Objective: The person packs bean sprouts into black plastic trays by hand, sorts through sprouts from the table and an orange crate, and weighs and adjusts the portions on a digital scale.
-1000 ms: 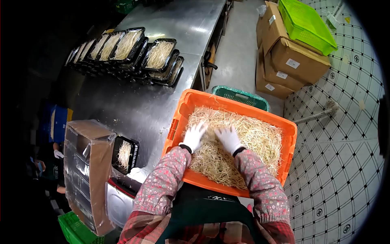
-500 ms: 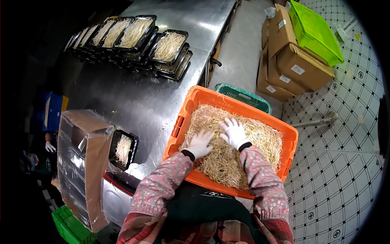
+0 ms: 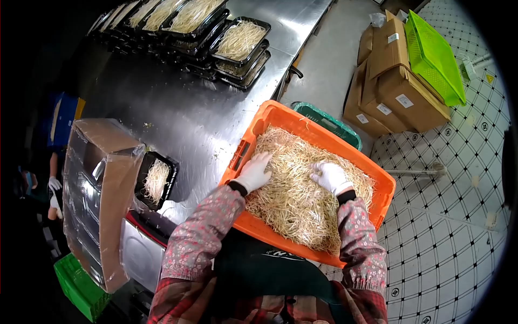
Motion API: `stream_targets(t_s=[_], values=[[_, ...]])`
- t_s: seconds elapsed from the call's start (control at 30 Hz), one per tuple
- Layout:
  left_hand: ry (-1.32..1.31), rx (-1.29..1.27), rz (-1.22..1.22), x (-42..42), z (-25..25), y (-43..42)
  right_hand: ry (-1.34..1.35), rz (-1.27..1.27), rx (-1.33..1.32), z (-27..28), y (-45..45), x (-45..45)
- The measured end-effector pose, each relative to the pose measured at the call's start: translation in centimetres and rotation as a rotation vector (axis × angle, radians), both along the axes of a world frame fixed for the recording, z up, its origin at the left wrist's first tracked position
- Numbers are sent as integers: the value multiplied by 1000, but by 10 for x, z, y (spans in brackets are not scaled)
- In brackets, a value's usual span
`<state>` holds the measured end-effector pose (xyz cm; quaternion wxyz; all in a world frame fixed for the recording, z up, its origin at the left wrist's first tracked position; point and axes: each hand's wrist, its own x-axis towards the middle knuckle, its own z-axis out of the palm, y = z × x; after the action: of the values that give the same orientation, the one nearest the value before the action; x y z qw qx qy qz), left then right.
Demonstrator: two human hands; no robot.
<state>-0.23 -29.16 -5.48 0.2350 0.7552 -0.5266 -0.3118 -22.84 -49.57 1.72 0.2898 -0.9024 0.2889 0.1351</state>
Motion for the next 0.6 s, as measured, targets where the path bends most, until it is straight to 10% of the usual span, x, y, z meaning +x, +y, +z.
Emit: stream_targets(t_s=[0.6], values=[[314,76,218,-23,43,60,-337,98,-228,-83,21,58]])
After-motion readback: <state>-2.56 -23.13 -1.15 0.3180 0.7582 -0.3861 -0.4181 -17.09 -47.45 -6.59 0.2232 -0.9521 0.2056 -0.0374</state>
